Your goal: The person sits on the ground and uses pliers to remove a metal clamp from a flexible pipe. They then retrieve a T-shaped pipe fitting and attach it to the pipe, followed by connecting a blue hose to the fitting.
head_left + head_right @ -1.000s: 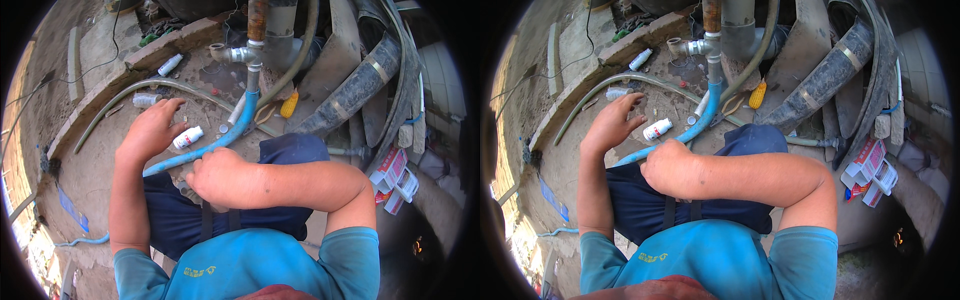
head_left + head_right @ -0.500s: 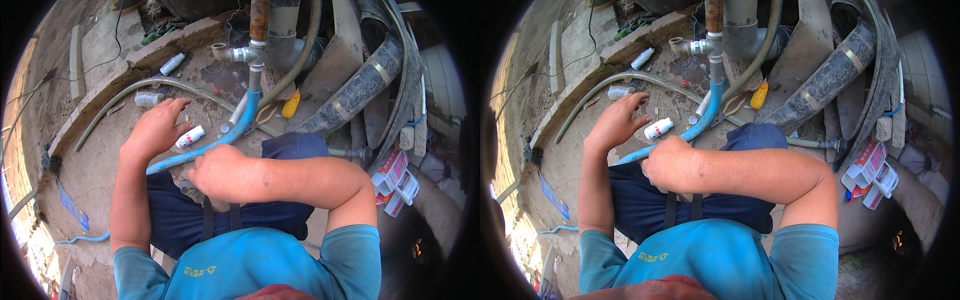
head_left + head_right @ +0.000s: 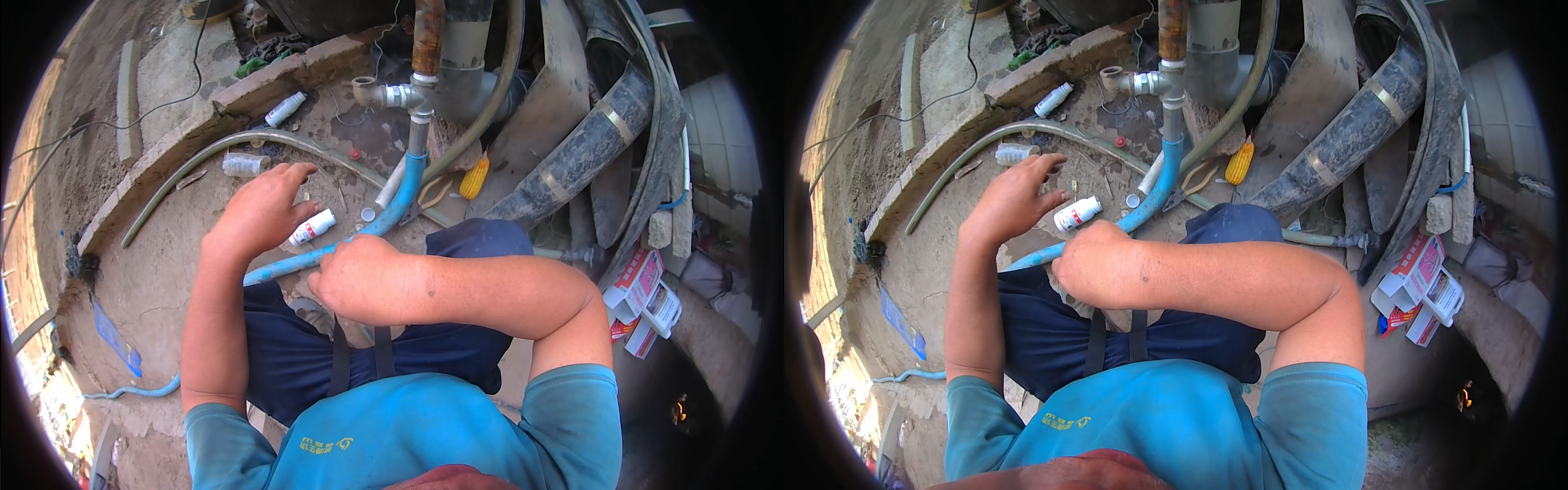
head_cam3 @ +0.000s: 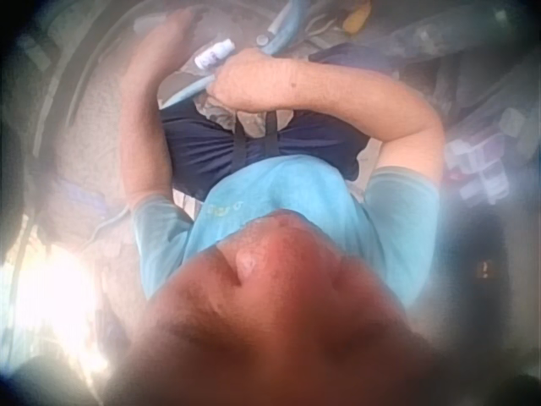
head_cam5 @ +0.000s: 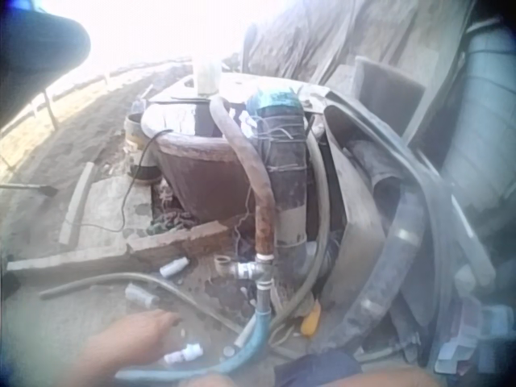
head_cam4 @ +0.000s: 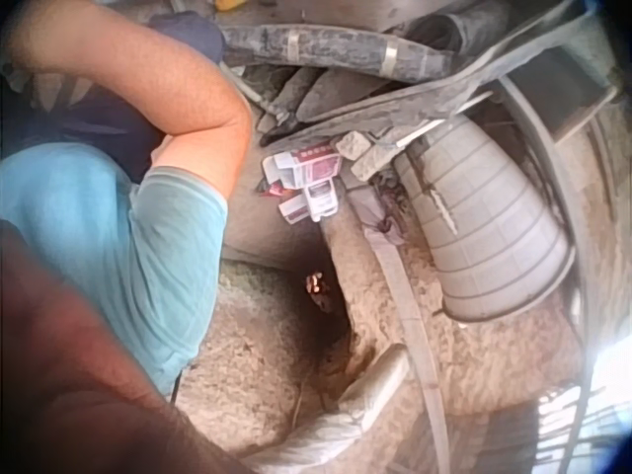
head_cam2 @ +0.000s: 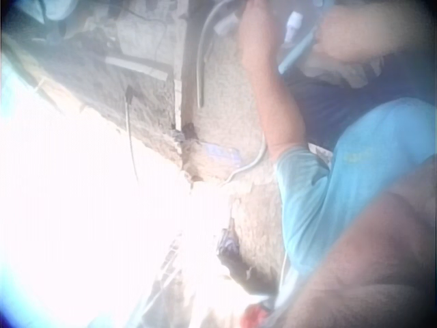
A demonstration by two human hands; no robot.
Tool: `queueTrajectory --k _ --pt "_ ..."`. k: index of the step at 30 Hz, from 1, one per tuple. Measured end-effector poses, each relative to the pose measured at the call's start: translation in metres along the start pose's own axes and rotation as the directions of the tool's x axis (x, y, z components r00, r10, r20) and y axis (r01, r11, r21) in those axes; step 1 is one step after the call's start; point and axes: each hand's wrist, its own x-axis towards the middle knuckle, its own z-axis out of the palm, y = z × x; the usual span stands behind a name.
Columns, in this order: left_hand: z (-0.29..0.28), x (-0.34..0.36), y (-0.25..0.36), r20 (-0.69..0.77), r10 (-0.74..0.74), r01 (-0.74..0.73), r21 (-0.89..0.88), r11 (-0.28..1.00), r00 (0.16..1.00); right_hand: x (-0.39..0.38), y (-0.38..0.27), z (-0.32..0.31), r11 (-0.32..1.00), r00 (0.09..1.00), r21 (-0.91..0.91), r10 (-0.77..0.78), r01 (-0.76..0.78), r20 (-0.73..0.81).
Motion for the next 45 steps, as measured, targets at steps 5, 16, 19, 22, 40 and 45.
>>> queueTrajectory --k 5,16,19,22,40,45 --pt "-0.002 -0.001 0.001 -0.009 -0.001 0.001 -0.046 0.999 1.0 0.002 -0.001 0.001 1.0 1.0 -0.007 0.006 -0.006 0.006" --pt "-0.003 -0.004 0.005 -0.01 0.003 -0.003 -0.002 1.0 1.0 0.003 -0.004 0.007 0.999 0.999 -0.026 -0.024 0.023 -0.04" --pt "-0.001 -0.005 0.005 -0.019 0.016 -0.016 -0.006 1.0 1.0 0.004 -0.004 0.006 0.999 1.0 -0.044 -0.007 0.006 -0.026" --pt "0.003 -0.004 0.002 -0.028 0.034 -0.034 -0.007 0.999 0.999 0.005 -0.004 0.006 0.999 1.0 -0.034 -0.007 0.006 -0.028" --pt "0.004 0.001 0.006 -0.002 0.042 -0.042 0.006 0.999 0.999 0.004 0.0 -0.001 0.999 1.0 -0.032 0.009 -0.008 0.007" --pt "0.006 0.002 0.005 0.012 0.031 -0.031 0.003 1.0 0.999 0.004 0.004 -0.003 1.0 1.0 -0.005 0.01 -0.01 -0.019"
